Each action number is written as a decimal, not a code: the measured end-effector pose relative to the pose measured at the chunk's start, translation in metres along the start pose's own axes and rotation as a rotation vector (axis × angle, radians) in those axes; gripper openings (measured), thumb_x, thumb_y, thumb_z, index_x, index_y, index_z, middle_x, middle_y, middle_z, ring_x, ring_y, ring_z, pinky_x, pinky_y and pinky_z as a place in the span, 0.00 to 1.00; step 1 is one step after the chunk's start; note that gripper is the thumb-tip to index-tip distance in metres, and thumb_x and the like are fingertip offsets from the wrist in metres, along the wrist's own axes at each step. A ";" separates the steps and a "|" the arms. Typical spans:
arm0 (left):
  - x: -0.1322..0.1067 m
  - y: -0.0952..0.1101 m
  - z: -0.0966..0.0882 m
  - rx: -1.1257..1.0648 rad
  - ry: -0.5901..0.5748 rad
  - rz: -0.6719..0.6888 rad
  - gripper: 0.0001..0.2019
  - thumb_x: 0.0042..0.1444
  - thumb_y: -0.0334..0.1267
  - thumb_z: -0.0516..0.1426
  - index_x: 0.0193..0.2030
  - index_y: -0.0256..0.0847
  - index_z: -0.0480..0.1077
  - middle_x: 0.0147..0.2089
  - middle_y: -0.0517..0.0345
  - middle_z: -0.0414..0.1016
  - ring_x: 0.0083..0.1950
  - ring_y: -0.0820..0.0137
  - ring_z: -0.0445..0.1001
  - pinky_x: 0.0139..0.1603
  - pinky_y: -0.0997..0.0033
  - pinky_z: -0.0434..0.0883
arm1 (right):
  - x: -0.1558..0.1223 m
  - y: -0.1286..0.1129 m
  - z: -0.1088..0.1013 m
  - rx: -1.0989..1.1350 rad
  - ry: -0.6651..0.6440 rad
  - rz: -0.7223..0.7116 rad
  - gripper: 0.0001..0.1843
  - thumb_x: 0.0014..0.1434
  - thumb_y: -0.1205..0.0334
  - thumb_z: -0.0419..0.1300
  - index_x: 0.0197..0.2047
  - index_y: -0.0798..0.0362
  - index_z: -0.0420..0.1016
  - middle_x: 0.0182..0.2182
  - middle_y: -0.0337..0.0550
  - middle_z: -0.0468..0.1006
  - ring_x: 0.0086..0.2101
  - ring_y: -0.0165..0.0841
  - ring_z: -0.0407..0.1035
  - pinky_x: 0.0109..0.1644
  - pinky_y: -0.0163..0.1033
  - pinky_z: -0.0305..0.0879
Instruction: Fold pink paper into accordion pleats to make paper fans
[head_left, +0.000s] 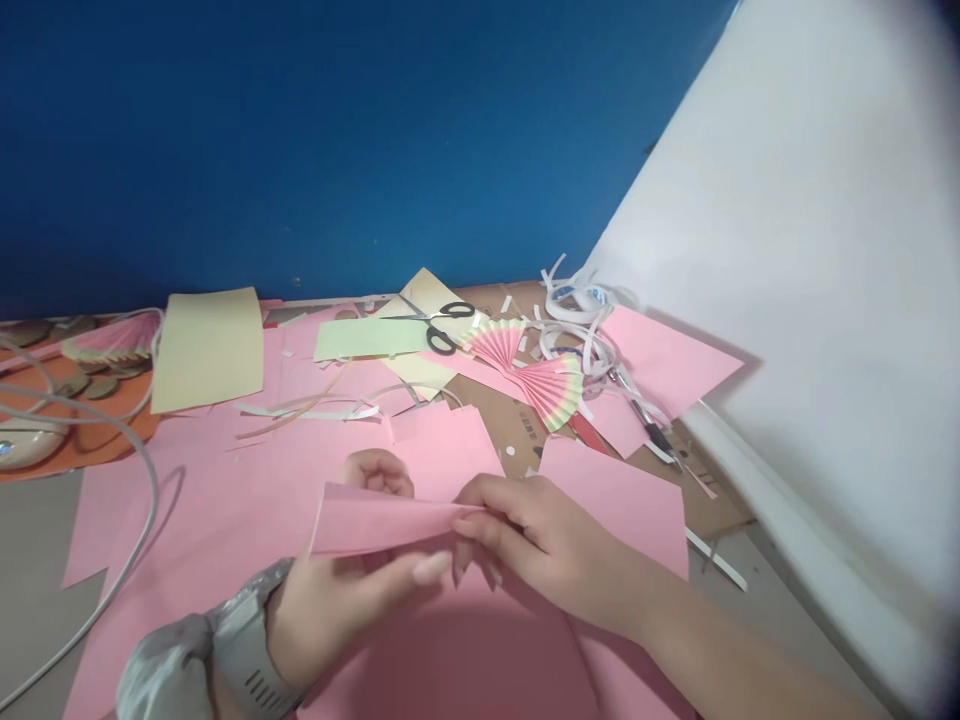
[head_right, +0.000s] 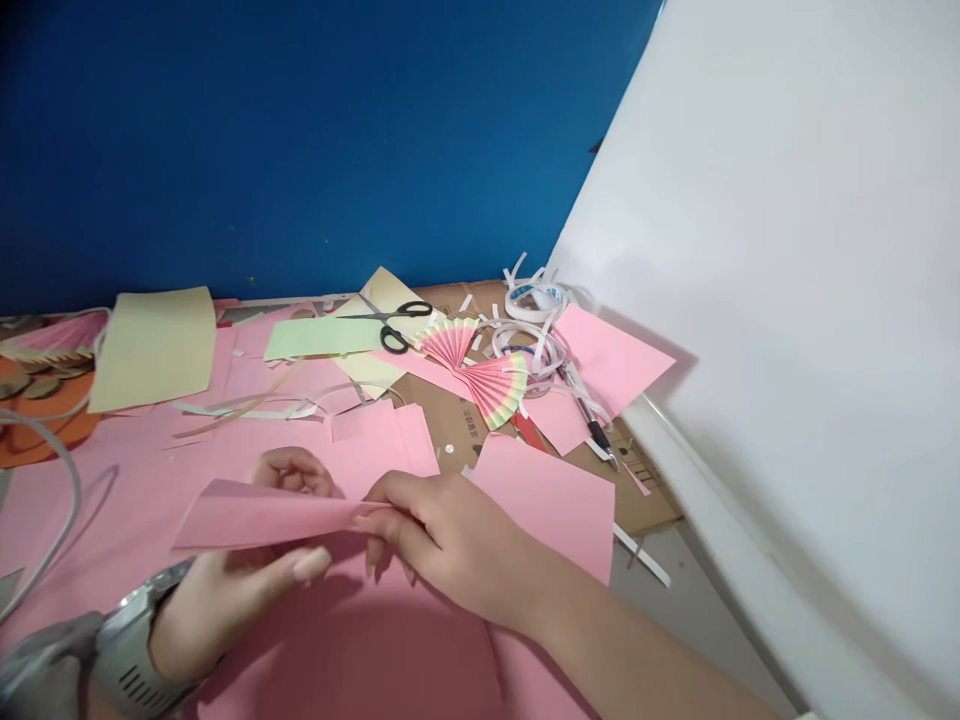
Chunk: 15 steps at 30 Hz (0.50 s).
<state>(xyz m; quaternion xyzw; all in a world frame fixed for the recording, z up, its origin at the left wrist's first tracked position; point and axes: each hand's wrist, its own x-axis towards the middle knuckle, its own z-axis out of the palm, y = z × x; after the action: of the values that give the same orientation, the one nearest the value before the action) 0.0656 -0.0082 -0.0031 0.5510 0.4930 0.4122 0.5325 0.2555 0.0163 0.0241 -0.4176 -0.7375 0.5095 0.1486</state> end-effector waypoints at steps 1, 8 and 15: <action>-0.001 -0.001 0.000 -0.079 -0.075 -0.012 0.21 0.45 0.37 0.64 0.46 0.47 0.64 0.34 0.62 0.69 0.35 0.70 0.71 0.36 0.75 0.70 | 0.000 -0.002 0.001 0.062 -0.025 0.010 0.17 0.67 0.57 0.45 0.32 0.52 0.69 0.28 0.35 0.77 0.27 0.25 0.70 0.34 0.30 0.63; -0.006 0.002 0.000 -0.163 -0.123 -0.140 0.08 0.57 0.40 0.55 0.39 0.43 0.73 0.31 0.58 0.71 0.33 0.71 0.69 0.35 0.75 0.68 | 0.001 -0.001 0.006 0.229 -0.068 0.163 0.16 0.62 0.50 0.51 0.29 0.52 0.62 0.26 0.38 0.78 0.28 0.30 0.71 0.31 0.32 0.62; -0.002 -0.007 0.000 -0.463 -0.057 -0.290 0.12 0.58 0.44 0.54 0.45 0.43 0.70 0.18 0.67 0.59 0.21 0.78 0.57 0.23 0.79 0.60 | 0.002 0.008 0.002 0.466 -0.186 0.229 0.14 0.62 0.50 0.51 0.35 0.53 0.65 0.30 0.42 0.80 0.21 0.25 0.66 0.27 0.31 0.61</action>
<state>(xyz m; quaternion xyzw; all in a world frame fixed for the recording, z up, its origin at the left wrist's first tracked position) 0.0645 -0.0106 -0.0095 0.3497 0.4441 0.4176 0.7114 0.2565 0.0177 0.0158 -0.4041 -0.5589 0.7152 0.1135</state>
